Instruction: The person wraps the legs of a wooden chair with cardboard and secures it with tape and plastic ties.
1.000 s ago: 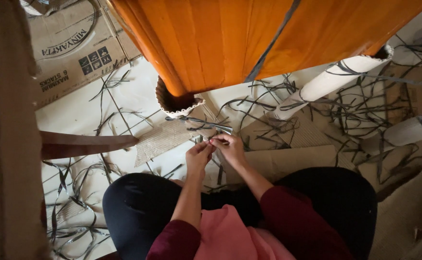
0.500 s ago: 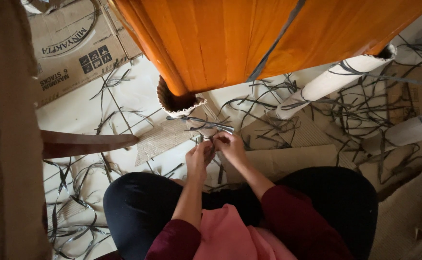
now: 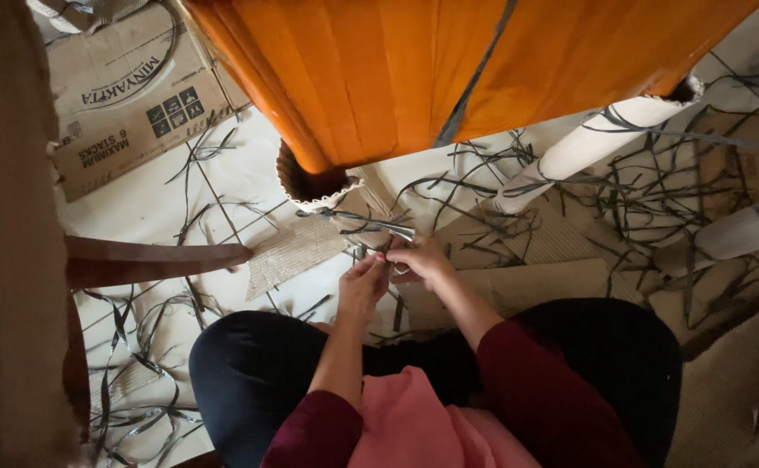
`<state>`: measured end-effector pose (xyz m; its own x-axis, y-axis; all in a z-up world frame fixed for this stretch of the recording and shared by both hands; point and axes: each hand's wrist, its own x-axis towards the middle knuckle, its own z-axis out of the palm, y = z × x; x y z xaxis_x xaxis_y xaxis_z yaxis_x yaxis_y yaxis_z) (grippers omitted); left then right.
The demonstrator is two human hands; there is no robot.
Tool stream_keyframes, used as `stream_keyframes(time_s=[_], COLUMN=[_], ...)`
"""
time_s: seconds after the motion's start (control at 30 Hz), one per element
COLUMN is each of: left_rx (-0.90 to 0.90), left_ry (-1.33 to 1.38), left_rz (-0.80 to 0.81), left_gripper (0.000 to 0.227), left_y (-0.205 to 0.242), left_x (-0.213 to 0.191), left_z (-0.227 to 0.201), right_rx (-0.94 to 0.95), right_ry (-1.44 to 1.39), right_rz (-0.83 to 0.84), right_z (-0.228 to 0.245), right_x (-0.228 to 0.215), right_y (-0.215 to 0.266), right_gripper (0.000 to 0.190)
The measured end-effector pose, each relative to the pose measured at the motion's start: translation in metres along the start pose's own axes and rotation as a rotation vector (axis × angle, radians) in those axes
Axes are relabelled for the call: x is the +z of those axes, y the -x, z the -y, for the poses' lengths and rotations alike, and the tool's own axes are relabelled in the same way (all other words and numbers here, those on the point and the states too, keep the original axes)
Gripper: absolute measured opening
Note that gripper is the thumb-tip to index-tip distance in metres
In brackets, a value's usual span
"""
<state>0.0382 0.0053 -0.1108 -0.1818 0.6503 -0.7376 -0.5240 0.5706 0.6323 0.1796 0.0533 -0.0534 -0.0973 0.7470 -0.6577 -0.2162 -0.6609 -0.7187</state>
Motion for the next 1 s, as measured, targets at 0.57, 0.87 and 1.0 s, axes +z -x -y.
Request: stream_keyframes(time_s=[0.57, 0.87, 1.0], left_rx=[0.324, 0.238, 0.206], left_ry=[-0.392, -0.372, -0.344], left_rz=[0.004, -0.014, -0.005], left_gripper=[0.016, 0.026, 0.021], left_y=[0.015, -0.018, 0.015], left_x=[0.005, -0.008, 0.004], left_z=[-0.025, 0.004, -0.01], right_rx=[-0.307, -0.229, -0.14], right_ry=[0.496, 0.784, 0.677], right_rz=[0.143, 0.148, 0.162], right_z=[0.018, 0.026, 0.013], right_x=[-0.011, -0.013, -0.013], right_y=[-0.001, 0.035, 0.016], right_gripper=[0.024, 0.039, 0.03])
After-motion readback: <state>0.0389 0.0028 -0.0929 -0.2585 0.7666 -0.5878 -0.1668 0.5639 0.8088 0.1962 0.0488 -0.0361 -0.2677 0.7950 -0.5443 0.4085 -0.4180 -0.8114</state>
